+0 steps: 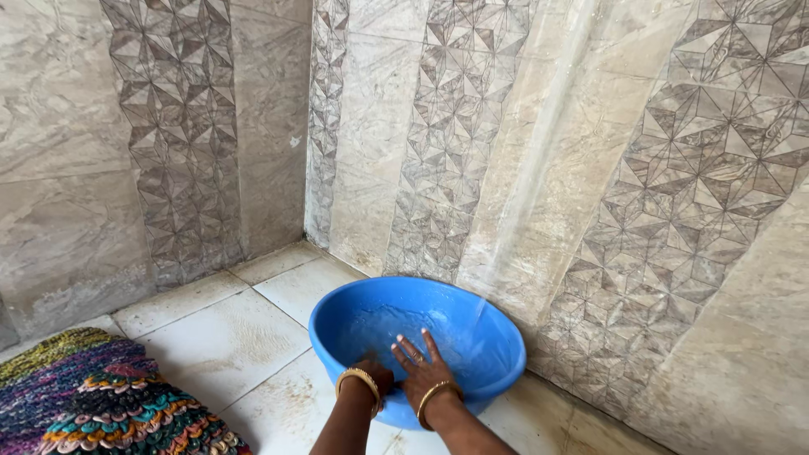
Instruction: The person fills a blue plastic basin with water from a wall tap, places a colorful woven mat into the basin, and scrubs it by hand before lifting the basin to pour out the water.
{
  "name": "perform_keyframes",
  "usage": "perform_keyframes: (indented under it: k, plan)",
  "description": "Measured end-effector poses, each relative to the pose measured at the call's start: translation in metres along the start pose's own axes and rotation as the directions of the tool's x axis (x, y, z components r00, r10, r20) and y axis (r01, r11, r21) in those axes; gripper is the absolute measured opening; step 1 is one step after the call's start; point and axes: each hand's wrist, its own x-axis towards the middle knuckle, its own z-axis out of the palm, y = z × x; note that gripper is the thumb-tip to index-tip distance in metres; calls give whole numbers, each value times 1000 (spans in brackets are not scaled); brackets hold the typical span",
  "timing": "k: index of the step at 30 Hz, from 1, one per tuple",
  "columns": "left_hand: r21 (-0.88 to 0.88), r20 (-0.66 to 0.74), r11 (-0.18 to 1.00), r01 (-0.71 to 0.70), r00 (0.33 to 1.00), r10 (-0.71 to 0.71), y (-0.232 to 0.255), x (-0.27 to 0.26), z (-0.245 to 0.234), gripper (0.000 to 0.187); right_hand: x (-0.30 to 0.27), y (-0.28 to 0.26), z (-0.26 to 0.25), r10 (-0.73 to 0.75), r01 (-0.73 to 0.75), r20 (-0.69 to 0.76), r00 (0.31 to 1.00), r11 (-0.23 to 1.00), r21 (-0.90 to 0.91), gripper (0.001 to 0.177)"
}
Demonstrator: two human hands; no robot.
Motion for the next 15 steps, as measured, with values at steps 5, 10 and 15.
perform_keyframes:
  k: [5,10,15]
  plan:
    - [-41,-65,999,-28,998,26,0,1,-3,32,-2,12,4,39,-39,9,999,999,17,35]
    - [-95,-124,995,-38,992,26,-4,-10,-17,36,-16,18,-8,99,-96,-31,995,992,78,29]
    - [-194,-182,981,-12,983,-24,-4,-25,-26,33,-34,34,-25,292,-292,28,956,937,191,69]
